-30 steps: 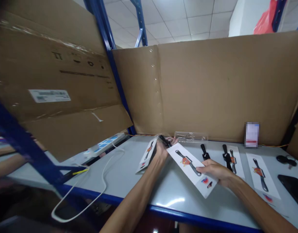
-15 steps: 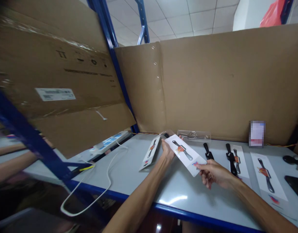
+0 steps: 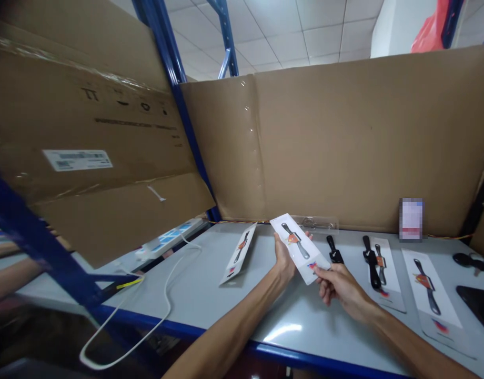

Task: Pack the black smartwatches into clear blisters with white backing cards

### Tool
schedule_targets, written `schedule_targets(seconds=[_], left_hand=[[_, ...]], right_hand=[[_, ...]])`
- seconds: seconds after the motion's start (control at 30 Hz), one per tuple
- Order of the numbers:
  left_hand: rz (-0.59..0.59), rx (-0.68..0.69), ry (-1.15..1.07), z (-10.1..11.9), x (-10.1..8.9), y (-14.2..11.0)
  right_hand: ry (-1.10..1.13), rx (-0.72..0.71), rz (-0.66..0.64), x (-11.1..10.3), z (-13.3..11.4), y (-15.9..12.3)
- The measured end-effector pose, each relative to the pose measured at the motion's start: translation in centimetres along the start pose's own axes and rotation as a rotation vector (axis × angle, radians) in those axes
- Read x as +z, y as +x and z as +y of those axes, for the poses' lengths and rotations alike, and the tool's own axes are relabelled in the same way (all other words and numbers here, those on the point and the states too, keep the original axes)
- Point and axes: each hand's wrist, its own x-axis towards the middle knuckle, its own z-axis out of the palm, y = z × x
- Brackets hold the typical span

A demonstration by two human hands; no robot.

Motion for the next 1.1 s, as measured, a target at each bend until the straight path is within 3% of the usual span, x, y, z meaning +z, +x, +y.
schedule_targets(seconds=[0.17,0.4,0.53,0.67,0.83,0.93,1.1], left_hand=[[0.02,-0.003,0.002,0.2,0.0,-0.3],[-0.055,-0.007,0.071,-0.3,-0.5,0.0],[-0.113,0.011,0.141,-0.2,-0.8,0.7],[-0.171,0.147,0.397,0.7,-0.6,1.4],[-0.021,0.233,0.808,4.0,-0.9,2.2],[0.071,0.236,0.927,6.6,-1.9,2.6],[0.17,0.232,1.134,9.5,-3.9,2.6]], right_hand=[[-0.048,0.012,0.015,0.1,-0.3,0.1],[-0.118,0.0,0.104,0.3,-1.1,-0.4],[-0.084,-0.02,0.084,0.3,-0.8,-0.1],[-0.084,-0.042,0.048,0.0,-1.2,-0.2],[-0.192,-0.07,-0.094,-1.6,-3.0,0.0],[-0.239,-0.214,0.047,-3.8,-4.3,0.6],[-0.25,-0.46,0.466,-9.3,-6.3,1.4]])
